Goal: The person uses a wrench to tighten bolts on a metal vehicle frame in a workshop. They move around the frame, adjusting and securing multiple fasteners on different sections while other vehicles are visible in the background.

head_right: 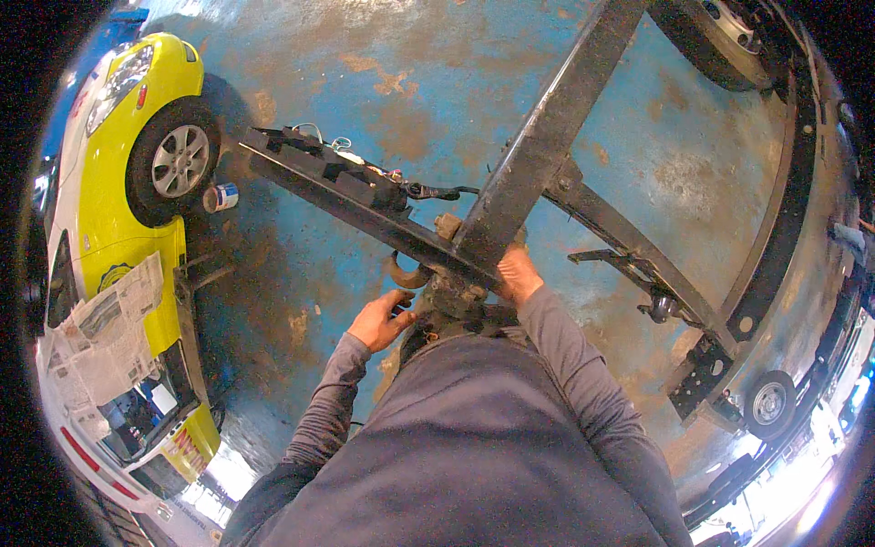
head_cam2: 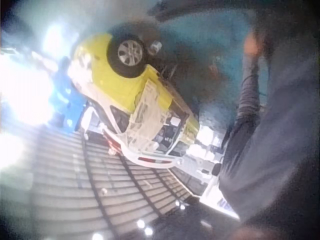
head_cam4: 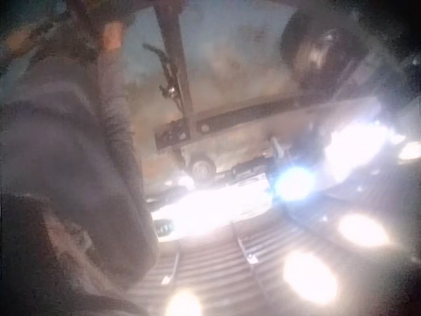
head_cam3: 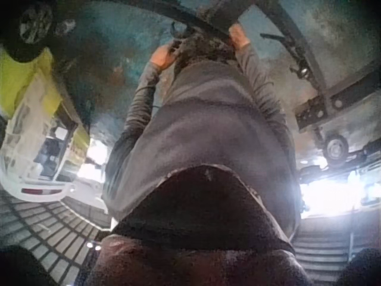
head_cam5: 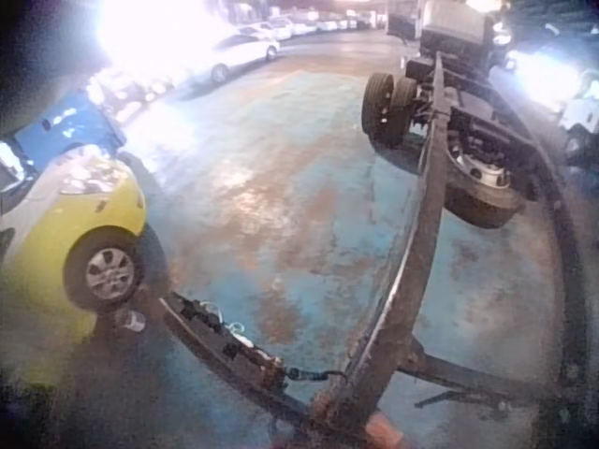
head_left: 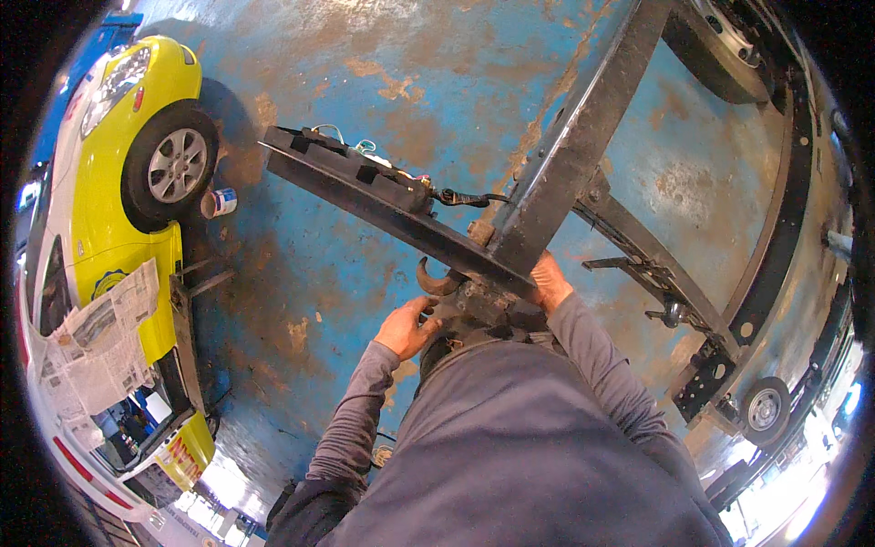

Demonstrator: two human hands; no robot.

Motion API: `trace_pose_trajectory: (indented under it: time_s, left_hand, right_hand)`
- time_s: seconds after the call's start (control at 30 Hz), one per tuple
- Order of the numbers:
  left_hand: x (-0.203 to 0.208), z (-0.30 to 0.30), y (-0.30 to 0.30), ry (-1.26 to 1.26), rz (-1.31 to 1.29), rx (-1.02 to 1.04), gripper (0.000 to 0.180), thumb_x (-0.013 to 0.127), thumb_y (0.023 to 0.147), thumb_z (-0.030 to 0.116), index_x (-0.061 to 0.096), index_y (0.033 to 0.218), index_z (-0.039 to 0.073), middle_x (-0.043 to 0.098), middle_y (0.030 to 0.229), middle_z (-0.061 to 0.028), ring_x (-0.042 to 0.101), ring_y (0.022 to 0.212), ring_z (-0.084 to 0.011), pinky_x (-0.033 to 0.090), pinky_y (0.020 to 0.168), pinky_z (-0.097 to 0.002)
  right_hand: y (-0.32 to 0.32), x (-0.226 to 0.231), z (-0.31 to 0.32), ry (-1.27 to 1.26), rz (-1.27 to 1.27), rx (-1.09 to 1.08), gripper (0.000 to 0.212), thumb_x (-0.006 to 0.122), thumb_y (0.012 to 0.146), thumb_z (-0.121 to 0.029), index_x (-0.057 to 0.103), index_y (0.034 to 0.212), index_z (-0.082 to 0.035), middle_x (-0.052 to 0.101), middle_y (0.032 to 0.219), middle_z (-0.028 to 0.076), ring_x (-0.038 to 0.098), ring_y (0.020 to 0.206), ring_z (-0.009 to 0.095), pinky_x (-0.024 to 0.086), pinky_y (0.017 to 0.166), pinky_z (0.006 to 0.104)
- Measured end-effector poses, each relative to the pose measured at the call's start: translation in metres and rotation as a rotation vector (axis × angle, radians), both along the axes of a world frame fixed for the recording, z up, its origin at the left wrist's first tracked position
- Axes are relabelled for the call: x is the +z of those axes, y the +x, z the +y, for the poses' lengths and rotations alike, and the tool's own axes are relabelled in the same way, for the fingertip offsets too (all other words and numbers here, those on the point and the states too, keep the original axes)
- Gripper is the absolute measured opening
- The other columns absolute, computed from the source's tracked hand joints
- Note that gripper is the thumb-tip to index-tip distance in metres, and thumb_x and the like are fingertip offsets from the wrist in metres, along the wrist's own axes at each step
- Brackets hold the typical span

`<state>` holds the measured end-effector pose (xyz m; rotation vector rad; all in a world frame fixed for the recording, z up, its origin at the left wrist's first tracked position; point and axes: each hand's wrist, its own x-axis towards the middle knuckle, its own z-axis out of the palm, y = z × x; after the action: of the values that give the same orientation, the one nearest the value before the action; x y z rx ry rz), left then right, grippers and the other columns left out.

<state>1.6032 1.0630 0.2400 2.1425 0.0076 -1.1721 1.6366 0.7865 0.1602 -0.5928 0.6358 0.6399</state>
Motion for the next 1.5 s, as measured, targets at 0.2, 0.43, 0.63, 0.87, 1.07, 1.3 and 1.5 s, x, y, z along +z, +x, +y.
trace_pose_trajectory:
  time_s: [0.2,0.43,0.63,0.87,1.07,1.3,1.5]
  left_hand:
    - [0.024,-0.008,-0.012,0.054,-0.002,0.112,0.048,0.061,0.086,0.028,0.053,0.126,0.003,0.063,0.116,-0.0198,0.062,0.103,-0.0344,0.049,0.089,-0.0415]
    - [0.053,-0.018,-0.022,0.109,-0.056,0.187,0.046,0.061,0.086,0.026,0.054,0.126,0.003,0.063,0.116,-0.0194,0.063,0.102,-0.0321,0.049,0.09,-0.0403]
    - [0.077,-0.04,-0.02,0.064,-0.133,0.231,0.039,0.058,0.091,0.019,0.054,0.126,0.002,0.064,0.117,-0.0161,0.062,0.108,-0.0266,0.048,0.093,-0.0373]
    - [0.136,-0.085,0.03,-0.075,-0.573,0.176,0.027,0.059,0.087,0.008,0.062,0.113,0.002,0.067,0.101,-0.0133,0.066,0.094,-0.0251,0.05,0.085,-0.035]
    - [0.126,-0.125,0.135,0.062,-0.665,-0.312,0.025,0.055,0.083,0.006,0.063,0.107,0.002,0.066,0.099,-0.0177,0.063,0.094,-0.0357,0.049,0.083,-0.0421]
    - [0.065,-0.136,0.184,0.381,-0.255,-0.827,0.028,0.055,0.081,0.016,0.067,0.105,0.006,0.068,0.098,-0.0183,0.064,0.094,-0.0358,0.049,0.086,-0.0409]
    - [0.051,-0.153,0.201,0.413,0.043,-0.973,0.03,0.056,0.083,0.021,0.067,0.105,0.003,0.068,0.102,-0.017,0.065,0.097,-0.0309,0.048,0.088,-0.0367]
  right_hand:
    - [0.013,0.027,0.004,0.252,-0.006,-0.001,0.032,0.057,0.093,-0.026,0.063,0.115,-0.003,0.067,0.112,0.006,0.066,0.092,0.021,0.054,0.082,0.0384]
    - [0.006,-0.05,0.004,0.427,0.142,-0.022,0.029,0.056,0.093,-0.024,0.066,0.108,-0.001,0.069,0.105,0.007,0.066,0.091,0.021,0.054,0.082,0.0392]
    - [0.01,-0.011,0.005,0.289,0.09,0.02,0.02,0.064,0.089,-0.017,0.067,0.102,-0.002,0.069,0.099,0.007,0.066,0.085,0.018,0.054,0.076,0.0374]
    - [0.02,0.027,-0.017,-0.215,-0.331,0.46,0.028,0.06,0.091,-0.019,0.061,0.115,-0.004,0.067,0.1,0.013,0.064,0.088,0.022,0.051,0.078,0.0361]
    - [-0.005,-0.02,-0.037,-0.894,-0.389,0.536,0.038,0.053,0.089,-0.027,0.059,0.118,-0.005,0.065,0.102,0.026,0.062,0.093,0.041,0.049,0.078,0.0431]
    - [-0.028,0.032,-0.059,-0.733,-0.42,0.378,0.044,0.053,0.085,-0.022,0.056,0.126,-0.005,0.065,0.096,0.025,0.063,0.086,0.036,0.048,0.078,0.0422]
    - [-0.051,0.005,-0.04,-0.48,-0.393,0.2,0.031,0.054,0.094,-0.029,0.059,0.111,-0.004,0.058,0.078,0.006,0.053,0.072,0.017,0.044,0.066,0.033]
